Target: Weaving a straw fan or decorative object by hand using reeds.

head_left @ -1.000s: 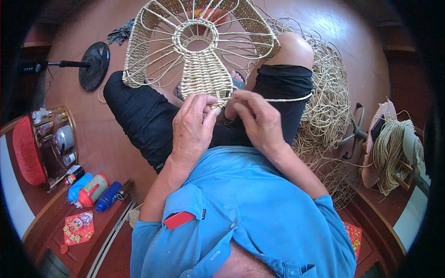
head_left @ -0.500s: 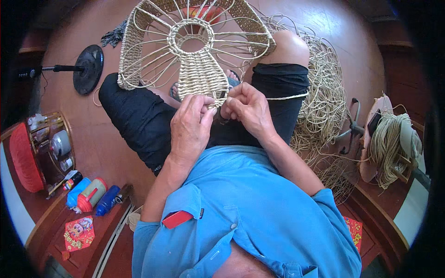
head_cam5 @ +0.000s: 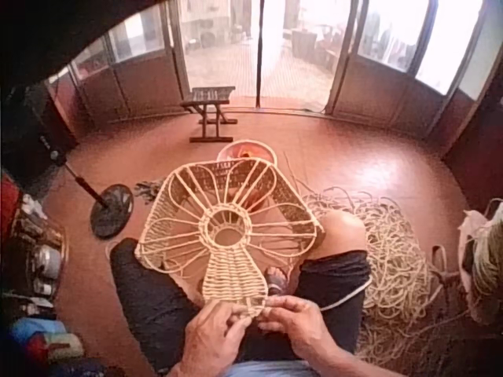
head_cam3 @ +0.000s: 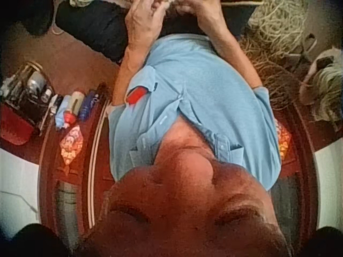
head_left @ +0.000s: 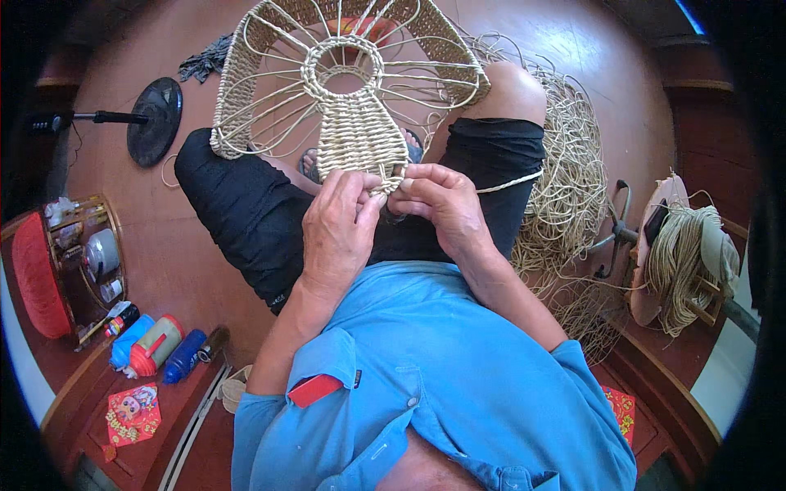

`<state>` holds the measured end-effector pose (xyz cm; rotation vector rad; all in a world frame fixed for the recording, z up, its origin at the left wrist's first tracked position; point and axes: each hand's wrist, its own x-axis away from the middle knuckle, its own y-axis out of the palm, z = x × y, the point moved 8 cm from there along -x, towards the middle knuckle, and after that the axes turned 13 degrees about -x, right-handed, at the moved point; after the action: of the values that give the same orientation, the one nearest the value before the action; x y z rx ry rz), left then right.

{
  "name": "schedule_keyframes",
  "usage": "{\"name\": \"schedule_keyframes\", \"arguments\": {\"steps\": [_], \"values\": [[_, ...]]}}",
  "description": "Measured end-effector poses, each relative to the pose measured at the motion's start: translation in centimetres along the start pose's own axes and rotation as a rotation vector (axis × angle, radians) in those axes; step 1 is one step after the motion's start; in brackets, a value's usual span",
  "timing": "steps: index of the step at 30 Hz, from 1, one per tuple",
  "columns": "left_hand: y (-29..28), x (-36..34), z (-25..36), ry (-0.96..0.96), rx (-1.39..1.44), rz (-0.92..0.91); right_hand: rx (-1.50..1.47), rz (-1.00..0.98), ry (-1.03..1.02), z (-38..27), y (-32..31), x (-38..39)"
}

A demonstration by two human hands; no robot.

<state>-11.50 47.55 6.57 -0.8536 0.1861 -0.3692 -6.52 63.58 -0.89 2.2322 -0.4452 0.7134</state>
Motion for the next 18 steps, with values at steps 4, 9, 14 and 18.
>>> {"name": "schedule_keyframes", "arguments": {"steps": [4,9,14,18], "values": [[0.1,0.0,0.0,0.005,0.010,0.001,-0.173,-0.011,0.077,0.6,0.3,0.4],[0.1,0.0,0.0,0.017,-0.002,0.009,-0.190,0.033,0.107,1.4,0.0,0.0],[0.1,0.0,0.0,0.009,0.009,0.012,-0.220,-0.045,0.033,1.1,0.5,-0.2],[0.0,0.0,0.2,-0.005,-0.002,0.007,-0.282,-0.148,0.039,1.5,1.0,-0.7]]}}
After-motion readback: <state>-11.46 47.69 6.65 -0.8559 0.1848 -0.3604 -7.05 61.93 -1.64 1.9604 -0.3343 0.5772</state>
